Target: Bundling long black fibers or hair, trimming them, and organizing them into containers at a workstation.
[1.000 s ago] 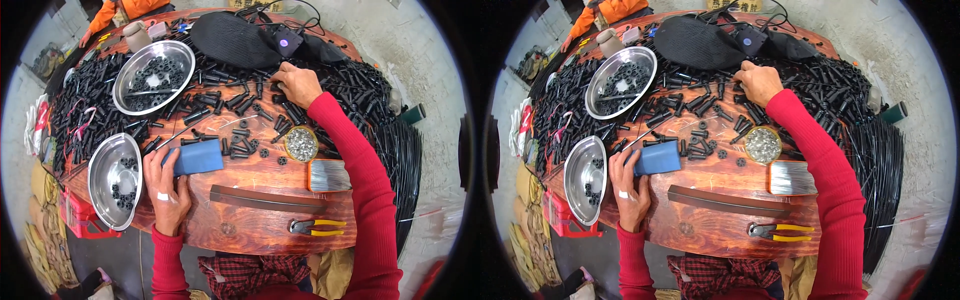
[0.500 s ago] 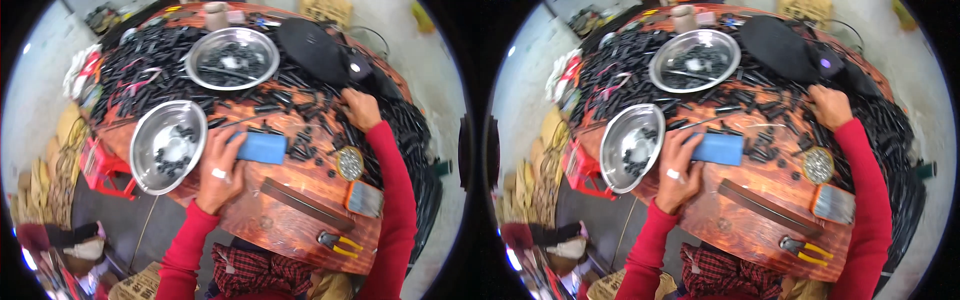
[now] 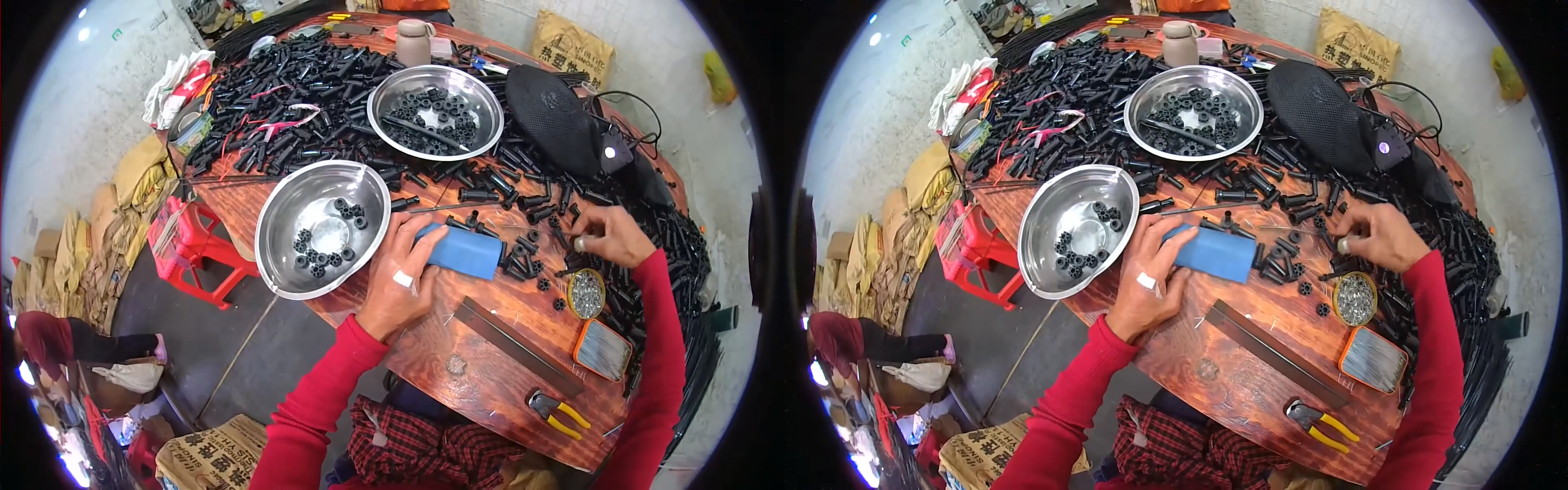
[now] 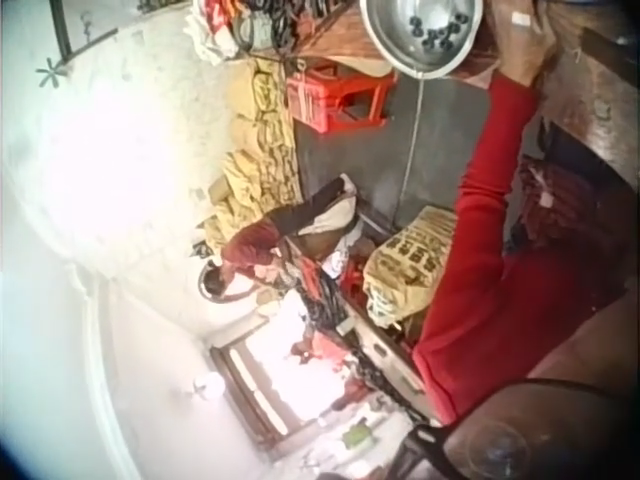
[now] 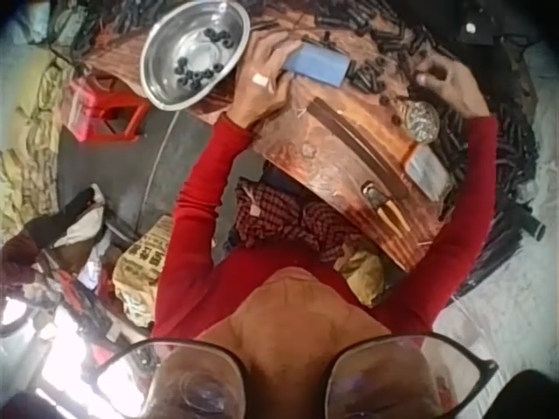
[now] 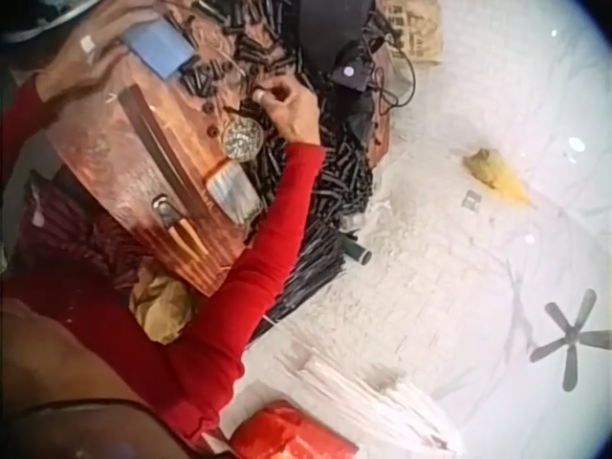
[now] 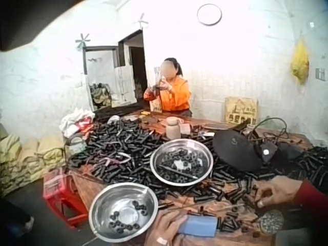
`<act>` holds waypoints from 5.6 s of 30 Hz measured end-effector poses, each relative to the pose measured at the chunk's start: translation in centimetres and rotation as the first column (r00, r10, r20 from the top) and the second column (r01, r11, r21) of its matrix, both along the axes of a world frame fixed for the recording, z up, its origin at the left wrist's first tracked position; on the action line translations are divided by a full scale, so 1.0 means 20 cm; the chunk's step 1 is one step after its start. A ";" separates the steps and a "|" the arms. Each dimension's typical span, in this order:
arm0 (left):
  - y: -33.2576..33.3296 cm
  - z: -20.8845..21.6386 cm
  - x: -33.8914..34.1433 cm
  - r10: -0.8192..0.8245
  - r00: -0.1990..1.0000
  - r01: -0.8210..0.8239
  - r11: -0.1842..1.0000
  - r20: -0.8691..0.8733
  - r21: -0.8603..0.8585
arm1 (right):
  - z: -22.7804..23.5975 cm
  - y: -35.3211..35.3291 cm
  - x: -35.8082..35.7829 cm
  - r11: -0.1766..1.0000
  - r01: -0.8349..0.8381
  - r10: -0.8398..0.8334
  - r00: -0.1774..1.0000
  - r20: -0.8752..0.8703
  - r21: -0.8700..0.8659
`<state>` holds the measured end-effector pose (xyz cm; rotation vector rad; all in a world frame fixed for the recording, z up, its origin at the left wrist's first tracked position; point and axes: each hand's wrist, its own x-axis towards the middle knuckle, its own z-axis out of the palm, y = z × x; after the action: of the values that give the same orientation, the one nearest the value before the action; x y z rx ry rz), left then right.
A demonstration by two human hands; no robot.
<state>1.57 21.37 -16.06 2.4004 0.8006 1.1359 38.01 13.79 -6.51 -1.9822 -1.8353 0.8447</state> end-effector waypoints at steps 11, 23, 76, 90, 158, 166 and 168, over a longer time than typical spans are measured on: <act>-0.04 -0.03 -0.02 0.016 1.000 -0.016 1.000 0.014 0.017 | -0.02 -0.10 0.04 0.914 -0.053 -0.064 0.960 0.274 0.401; -0.09 0.01 -0.05 -0.015 0.994 -0.006 0.980 0.104 0.198 | 0.00 -0.49 -0.65 0.909 -0.191 0.070 0.947 0.315 0.371; -0.22 0.01 -0.97 0.285 0.952 -0.260 0.947 -0.115 0.190 | -0.34 -0.44 -0.44 0.865 -0.199 -0.076 0.856 0.512 0.460; -0.40 0.26 -0.98 0.171 0.982 -0.139 0.946 -0.085 0.294 | -0.20 -0.62 -0.57 0.910 0.085 -0.108 0.994 0.033 0.406; -0.63 -0.01 -0.29 -0.039 0.970 0.029 0.999 0.240 0.046 | 0.07 -0.62 -0.69 0.789 0.608 -0.444 0.668 -0.597 0.093; -0.69 -0.10 -0.65 0.228 0.962 -0.207 0.967 0.149 -0.148 | -0.27 -0.24 -1.42 0.934 0.328 -0.313 0.553 -0.772 -0.144; -0.66 -0.08 -0.72 0.248 0.960 -0.223 0.957 0.128 -0.183 | -0.26 -0.21 -1.46 0.944 0.287 -0.312 0.608 -0.730 -0.164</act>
<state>-12.75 8.12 -17.75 2.0963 1.1078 1.2658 8.79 9.69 -11.62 -1.5113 -0.9704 1.3200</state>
